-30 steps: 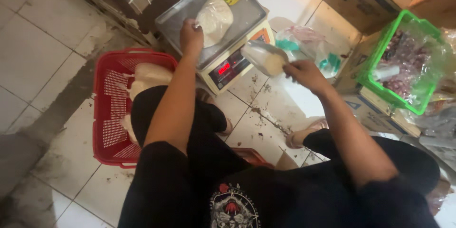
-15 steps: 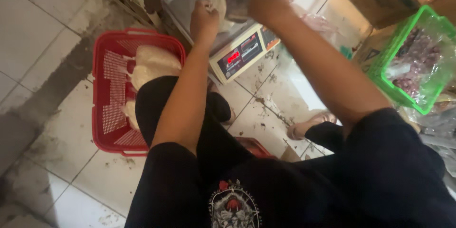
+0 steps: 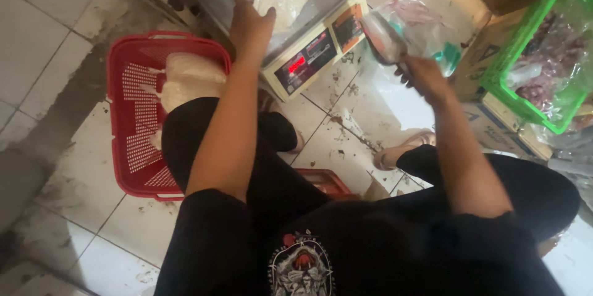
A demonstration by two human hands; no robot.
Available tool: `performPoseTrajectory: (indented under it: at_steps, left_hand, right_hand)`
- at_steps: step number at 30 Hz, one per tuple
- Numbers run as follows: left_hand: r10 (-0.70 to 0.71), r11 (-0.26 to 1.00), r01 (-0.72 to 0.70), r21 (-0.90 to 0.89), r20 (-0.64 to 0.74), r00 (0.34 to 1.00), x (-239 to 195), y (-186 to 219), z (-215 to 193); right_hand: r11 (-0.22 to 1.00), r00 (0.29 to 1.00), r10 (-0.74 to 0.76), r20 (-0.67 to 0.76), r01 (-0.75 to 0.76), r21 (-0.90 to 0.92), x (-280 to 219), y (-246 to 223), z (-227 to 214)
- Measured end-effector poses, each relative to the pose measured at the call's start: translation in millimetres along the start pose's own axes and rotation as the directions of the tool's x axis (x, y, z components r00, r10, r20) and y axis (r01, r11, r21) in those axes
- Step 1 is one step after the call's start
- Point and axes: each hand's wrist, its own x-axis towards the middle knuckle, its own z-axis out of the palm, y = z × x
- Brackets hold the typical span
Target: The person scoops white powder into plastic bags, weighs each bag on a digital scale, ties the top of the bags, and places the filled bags into a red plastic basket.
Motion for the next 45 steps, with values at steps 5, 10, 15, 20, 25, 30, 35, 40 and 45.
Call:
performPoseTrajectory:
  at_steps: [5, 10, 15, 20, 25, 30, 35, 40, 45]
  left_hand:
    - [0.109, 0.992, -0.11, 0.063, 0.023, 0.994, 4, -22, -2]
    - [0.172, 0.956, -0.196, 0.217, 0.124, 0.977, 17, -45, -5]
    - [0.335, 0.936, -0.339, 0.093, 0.056, 0.94, 30, -54, -4]
    - [0.143, 0.847, -0.034, -0.53, 0.165, 0.976, 29, -31, -9]
    - [0.079, 0.53, 0.116, -0.84, 0.185, 0.98, 20, 19, -18]
    - [0.196, 0.436, 0.048, -0.899, 0.147, 0.97, 3, 61, -16]
    - [0.238, 0.373, 0.042, -0.927, 0.14, 0.961, -5, 93, -11]
    - [0.274, 0.344, 0.034, -0.938, 0.135, 0.952, -18, 110, -18]
    - [0.369, 0.269, -0.011, -0.963, 0.093, 0.925, -29, 128, -30]
  right_hand:
    - [0.974, 0.977, 0.178, -0.114, -0.159, 0.16, 15, 121, 52]
    - [0.895, 0.968, 0.223, -0.117, -0.156, 0.417, 15, 165, 94]
    - [0.838, 0.928, 0.325, -0.181, -0.194, 0.511, 27, 161, 91]
    - [0.784, 0.882, 0.414, -0.225, -0.219, 0.581, 43, 174, 75]
    - [0.801, 0.878, 0.398, -0.266, -0.191, 0.567, 75, 176, 52]
    - [0.648, 0.842, 0.517, -0.154, -0.268, 0.713, 96, 165, 31]
    - [0.567, 0.831, 0.527, -0.178, -0.188, 0.802, 99, 161, 36]
    - [0.421, 0.854, 0.519, -0.032, -0.223, 0.879, 90, 174, 50]
    - [0.487, 0.806, 0.589, -0.058, -0.297, 0.821, 81, 186, 53]
